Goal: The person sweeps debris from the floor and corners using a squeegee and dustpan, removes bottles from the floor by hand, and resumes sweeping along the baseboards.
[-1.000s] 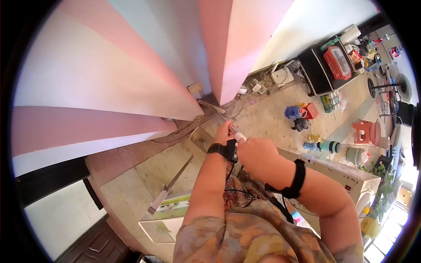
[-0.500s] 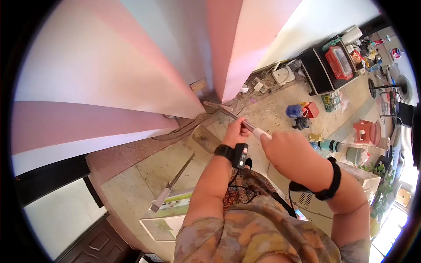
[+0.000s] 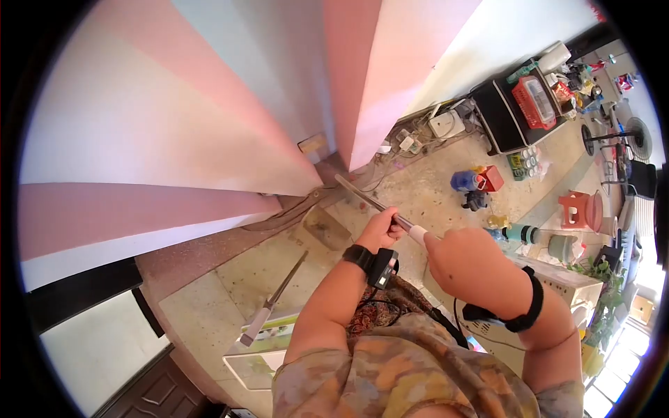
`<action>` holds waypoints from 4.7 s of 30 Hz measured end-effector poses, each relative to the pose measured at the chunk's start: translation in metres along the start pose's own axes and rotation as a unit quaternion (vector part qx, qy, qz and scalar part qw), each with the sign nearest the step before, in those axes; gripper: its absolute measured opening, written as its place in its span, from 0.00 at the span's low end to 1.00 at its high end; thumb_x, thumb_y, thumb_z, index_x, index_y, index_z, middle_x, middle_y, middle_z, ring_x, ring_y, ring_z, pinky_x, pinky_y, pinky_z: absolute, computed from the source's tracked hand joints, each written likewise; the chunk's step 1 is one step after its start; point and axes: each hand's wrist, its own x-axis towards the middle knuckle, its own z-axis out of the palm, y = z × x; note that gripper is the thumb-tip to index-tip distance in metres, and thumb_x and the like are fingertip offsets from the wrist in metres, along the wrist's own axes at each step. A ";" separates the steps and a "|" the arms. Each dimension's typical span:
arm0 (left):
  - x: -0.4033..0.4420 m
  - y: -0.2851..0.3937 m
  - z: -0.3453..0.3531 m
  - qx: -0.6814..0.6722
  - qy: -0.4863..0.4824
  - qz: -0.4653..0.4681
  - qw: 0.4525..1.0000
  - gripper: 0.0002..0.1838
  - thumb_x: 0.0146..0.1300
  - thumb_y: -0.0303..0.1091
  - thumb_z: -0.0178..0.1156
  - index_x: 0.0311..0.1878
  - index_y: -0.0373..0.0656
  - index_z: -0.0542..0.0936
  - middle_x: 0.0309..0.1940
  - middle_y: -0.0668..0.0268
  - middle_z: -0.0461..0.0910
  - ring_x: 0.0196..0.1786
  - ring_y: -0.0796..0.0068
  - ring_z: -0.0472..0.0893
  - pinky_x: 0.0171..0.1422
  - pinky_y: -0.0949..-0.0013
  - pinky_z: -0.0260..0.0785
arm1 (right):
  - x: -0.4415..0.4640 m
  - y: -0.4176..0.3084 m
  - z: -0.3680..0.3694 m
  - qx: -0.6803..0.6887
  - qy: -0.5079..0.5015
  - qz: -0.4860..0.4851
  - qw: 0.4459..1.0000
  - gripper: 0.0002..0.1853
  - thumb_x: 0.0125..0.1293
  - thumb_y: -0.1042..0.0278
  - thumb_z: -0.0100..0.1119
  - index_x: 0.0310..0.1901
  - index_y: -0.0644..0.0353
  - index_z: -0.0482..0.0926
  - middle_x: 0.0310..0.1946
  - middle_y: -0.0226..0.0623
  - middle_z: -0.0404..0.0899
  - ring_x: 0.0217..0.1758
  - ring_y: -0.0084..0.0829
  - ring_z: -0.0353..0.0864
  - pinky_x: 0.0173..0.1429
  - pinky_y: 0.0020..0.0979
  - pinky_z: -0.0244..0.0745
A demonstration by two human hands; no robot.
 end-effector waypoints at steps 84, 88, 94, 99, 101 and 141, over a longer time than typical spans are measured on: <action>-0.012 -0.013 -0.006 0.040 0.029 -0.019 0.999 0.14 0.58 0.34 0.48 0.19 0.44 0.60 0.15 0.68 0.59 0.13 0.80 0.54 0.15 0.74 0.42 | -0.025 -0.016 0.008 0.022 0.002 0.026 0.999 0.11 0.50 0.67 0.50 0.33 0.64 0.72 0.14 0.38 0.74 0.18 0.36 0.76 0.19 0.34 0.67; -0.014 0.020 -0.015 0.068 0.077 0.039 0.994 0.15 0.57 0.35 0.48 0.17 0.44 0.61 0.14 0.68 0.59 0.12 0.80 0.55 0.14 0.74 0.43 | 0.006 -0.012 0.029 0.065 0.037 0.013 0.997 0.16 0.50 0.70 0.49 0.43 0.60 0.72 0.11 0.39 0.70 0.14 0.41 0.70 0.17 0.39 0.62; 0.007 0.025 -0.028 0.118 0.113 0.048 0.985 0.13 0.55 0.33 0.47 0.17 0.44 0.60 0.14 0.68 0.59 0.13 0.80 0.56 0.14 0.75 0.44 | 0.050 0.006 0.046 0.062 0.070 -0.032 0.995 0.11 0.50 0.69 0.48 0.36 0.56 0.76 0.12 0.40 0.70 0.16 0.42 0.71 0.20 0.41 0.64; 0.003 -0.001 -0.011 0.032 0.015 -0.051 0.998 0.12 0.58 0.32 0.45 0.20 0.44 0.60 0.15 0.67 0.59 0.13 0.79 0.55 0.17 0.73 0.44 | 0.017 0.006 0.015 0.004 0.050 -0.001 0.999 0.11 0.50 0.68 0.48 0.34 0.54 0.78 0.10 0.39 0.68 0.16 0.41 0.70 0.20 0.39 0.63; 0.001 -0.008 -0.009 0.016 0.014 -0.041 0.999 0.12 0.58 0.32 0.46 0.20 0.44 0.60 0.15 0.68 0.60 0.14 0.79 0.55 0.17 0.73 0.44 | 0.010 0.005 0.006 -0.001 0.063 -0.007 0.998 0.10 0.50 0.68 0.49 0.34 0.54 0.78 0.09 0.39 0.67 0.15 0.41 0.70 0.20 0.39 0.63; -0.006 -0.029 -0.047 0.048 0.088 -0.018 0.995 0.12 0.52 0.29 0.47 0.15 0.45 0.59 0.12 0.68 0.58 0.12 0.79 0.54 0.14 0.75 0.44 | -0.003 -0.015 0.061 0.019 -0.068 -0.056 0.996 0.08 0.48 0.69 0.52 0.31 0.59 0.75 0.15 0.38 0.73 0.18 0.38 0.75 0.19 0.37 0.66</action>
